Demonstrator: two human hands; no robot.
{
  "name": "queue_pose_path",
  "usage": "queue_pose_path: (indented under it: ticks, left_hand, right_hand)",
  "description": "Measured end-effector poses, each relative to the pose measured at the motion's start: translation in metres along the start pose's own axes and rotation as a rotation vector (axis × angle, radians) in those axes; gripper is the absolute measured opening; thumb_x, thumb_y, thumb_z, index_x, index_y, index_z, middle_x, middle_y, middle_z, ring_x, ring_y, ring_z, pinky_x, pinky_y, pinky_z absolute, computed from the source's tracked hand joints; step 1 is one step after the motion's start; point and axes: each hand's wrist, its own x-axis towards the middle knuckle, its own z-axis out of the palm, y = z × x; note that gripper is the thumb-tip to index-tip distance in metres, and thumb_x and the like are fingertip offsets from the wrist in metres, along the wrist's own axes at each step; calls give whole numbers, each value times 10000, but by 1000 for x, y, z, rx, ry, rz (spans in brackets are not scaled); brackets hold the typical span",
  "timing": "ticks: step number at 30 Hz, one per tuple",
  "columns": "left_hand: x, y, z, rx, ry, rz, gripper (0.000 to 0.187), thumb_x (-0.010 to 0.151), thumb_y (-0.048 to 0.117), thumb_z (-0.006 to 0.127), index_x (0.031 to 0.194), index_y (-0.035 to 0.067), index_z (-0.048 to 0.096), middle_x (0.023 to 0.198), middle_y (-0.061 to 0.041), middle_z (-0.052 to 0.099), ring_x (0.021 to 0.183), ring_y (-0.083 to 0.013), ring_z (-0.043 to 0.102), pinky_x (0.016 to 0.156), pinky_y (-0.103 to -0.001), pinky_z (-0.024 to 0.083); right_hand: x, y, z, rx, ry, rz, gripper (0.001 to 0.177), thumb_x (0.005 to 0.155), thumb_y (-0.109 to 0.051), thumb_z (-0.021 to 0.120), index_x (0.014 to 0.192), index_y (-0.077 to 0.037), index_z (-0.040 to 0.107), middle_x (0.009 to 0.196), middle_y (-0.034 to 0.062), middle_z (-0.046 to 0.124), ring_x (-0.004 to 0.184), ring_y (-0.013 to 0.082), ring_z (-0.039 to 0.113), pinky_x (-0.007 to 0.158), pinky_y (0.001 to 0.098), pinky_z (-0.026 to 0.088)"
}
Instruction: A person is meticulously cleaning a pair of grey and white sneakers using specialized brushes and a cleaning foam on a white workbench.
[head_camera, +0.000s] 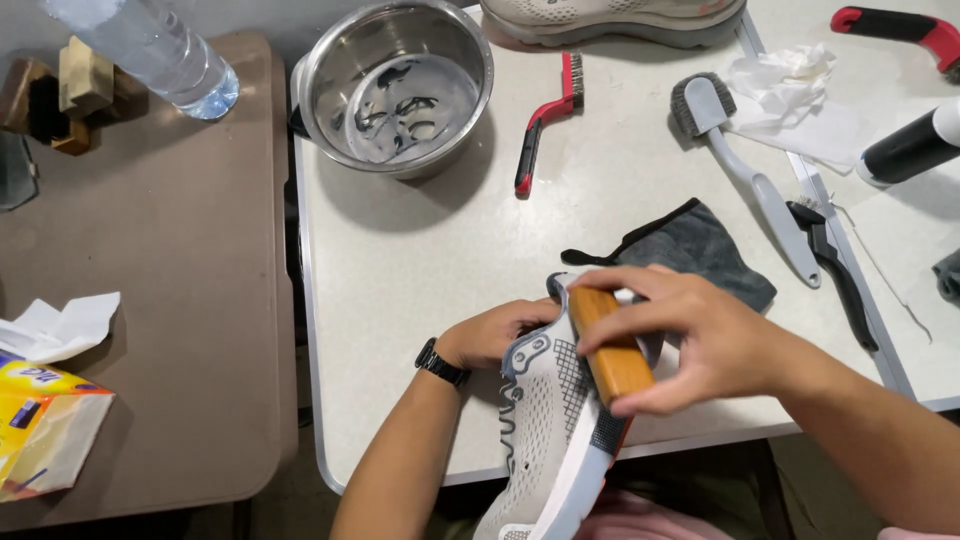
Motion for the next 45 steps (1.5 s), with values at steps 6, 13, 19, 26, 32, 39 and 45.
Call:
queue_pose_path:
  ticks: [6, 13, 19, 26, 32, 39, 45]
  left_hand:
    - [-7, -18, 1, -7, 8, -16, 672, 848, 517, 799, 1298, 34, 674, 1272, -156, 652, 1228, -260, 558, 1094, -474, 421]
    - [-1, 0, 2, 15, -11, -30, 705, 825, 549, 801, 1298, 39, 688, 1243, -156, 668, 1205, -251, 581, 1073, -458, 441]
    - [1, 5, 1, 8, -7, -30, 688, 821, 542, 812, 1286, 49, 694, 1246, -152, 672, 1202, -255, 595, 1069, -459, 453]
    - [-1, 3, 2, -15, 45, 23, 412, 996, 302, 581, 1251, -4, 689, 1220, -179, 670, 1169, -265, 601, 1053, -447, 461]
    - [-5, 38, 31, -320, 140, 74, 485, 1054, 367, 426, 1164, -11, 710, 1097, -137, 654, 1070, -197, 614, 944, -335, 495]
    - [-2, 165, 90, -45, 507, -78, 337, 761, 86, 876, 903, -81, 620, 705, -79, 543, 727, -154, 595, 575, -240, 493]
    - [-3, 158, 111, -149, 769, 170, 619, 813, 170, 789, 1323, -35, 504, 1287, -199, 654, 1201, -255, 627, 1023, -352, 512]
  right_hand:
    - [6, 31, -4, -107, 182, 184, 519, 586, -375, 976, 1063, -264, 803, 1275, 165, 705, 1086, 376, 717, 945, 427, 527]
    - [19, 45, -1, -93, 195, 375, 430, 694, -419, 900, 1071, -244, 791, 1330, 168, 673, 1153, 395, 682, 1015, 456, 493]
    - [12, 26, -6, 238, 27, 134, 484, 603, -356, 965, 1027, -173, 823, 1360, 193, 693, 1203, 376, 694, 1054, 492, 451]
    - [4, 70, 2, 219, 303, 405, 431, 735, -329, 865, 1130, -182, 773, 1359, 112, 683, 1062, 230, 638, 973, 394, 487]
    - [-16, 77, 11, 634, 581, 307, 437, 836, -267, 741, 1200, -29, 699, 1395, 186, 645, 1086, 178, 620, 947, 340, 532]
    - [-32, 83, 13, 848, 704, 254, 511, 816, -339, 705, 1181, 17, 669, 1377, 262, 630, 1126, 251, 629, 981, 377, 529]
    - [-48, 87, 20, 940, 540, 135, 452, 810, -319, 768, 1159, -45, 683, 1443, 310, 592, 1282, 370, 624, 1072, 410, 511]
